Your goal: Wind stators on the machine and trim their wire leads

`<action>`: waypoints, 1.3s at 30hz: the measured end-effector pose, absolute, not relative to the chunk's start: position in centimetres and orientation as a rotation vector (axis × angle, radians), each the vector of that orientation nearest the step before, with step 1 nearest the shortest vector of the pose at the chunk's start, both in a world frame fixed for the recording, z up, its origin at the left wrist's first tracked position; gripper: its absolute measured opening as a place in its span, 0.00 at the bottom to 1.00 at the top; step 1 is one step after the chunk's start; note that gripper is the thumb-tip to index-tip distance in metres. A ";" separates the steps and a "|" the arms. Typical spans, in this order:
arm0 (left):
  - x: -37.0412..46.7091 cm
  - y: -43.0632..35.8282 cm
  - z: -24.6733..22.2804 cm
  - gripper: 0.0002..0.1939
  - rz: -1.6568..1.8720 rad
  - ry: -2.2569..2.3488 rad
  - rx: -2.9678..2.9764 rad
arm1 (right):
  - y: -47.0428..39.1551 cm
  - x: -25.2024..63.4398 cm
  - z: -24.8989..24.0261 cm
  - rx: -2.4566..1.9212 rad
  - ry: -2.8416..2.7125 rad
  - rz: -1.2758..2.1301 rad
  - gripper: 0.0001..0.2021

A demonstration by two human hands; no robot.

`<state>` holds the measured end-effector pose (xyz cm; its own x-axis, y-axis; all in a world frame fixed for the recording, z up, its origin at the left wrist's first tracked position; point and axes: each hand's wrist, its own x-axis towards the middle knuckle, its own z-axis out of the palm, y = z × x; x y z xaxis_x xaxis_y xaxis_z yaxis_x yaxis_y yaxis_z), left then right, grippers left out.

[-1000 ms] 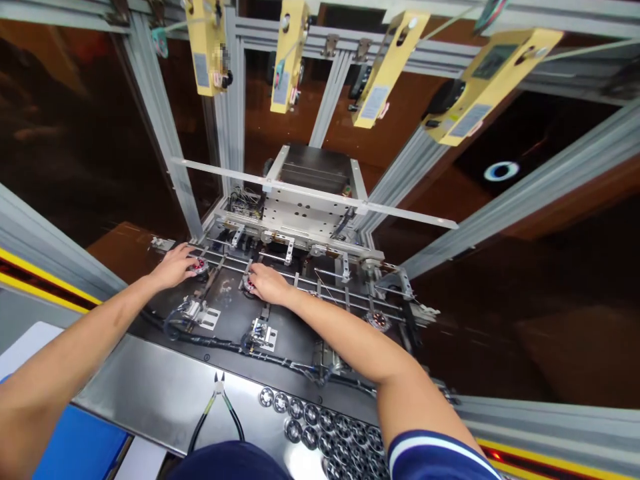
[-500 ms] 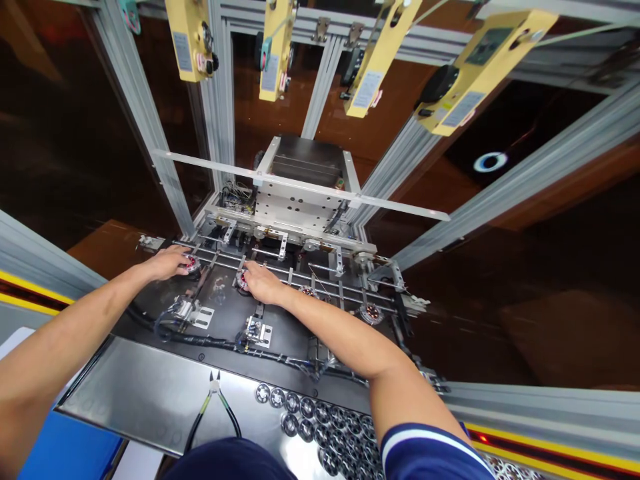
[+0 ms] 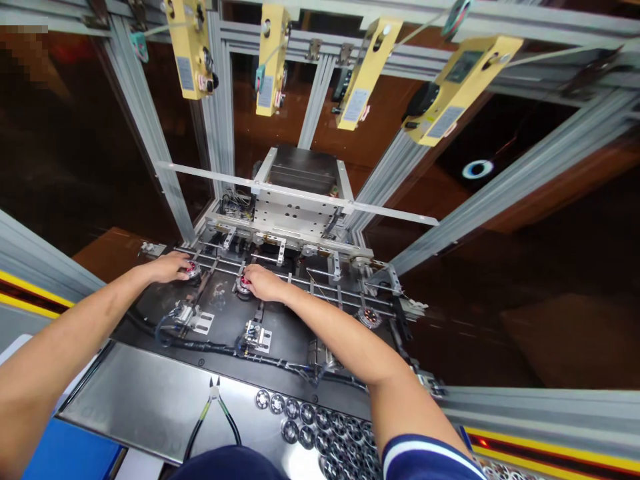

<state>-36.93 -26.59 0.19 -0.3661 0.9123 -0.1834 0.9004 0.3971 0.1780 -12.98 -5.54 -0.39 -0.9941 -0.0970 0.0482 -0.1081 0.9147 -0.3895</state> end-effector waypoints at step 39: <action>-14.1 -14.1 4.8 0.18 0.132 2.107 2.371 | 7.6 14.3 1.2 -0.905 -3.032 0.217 0.13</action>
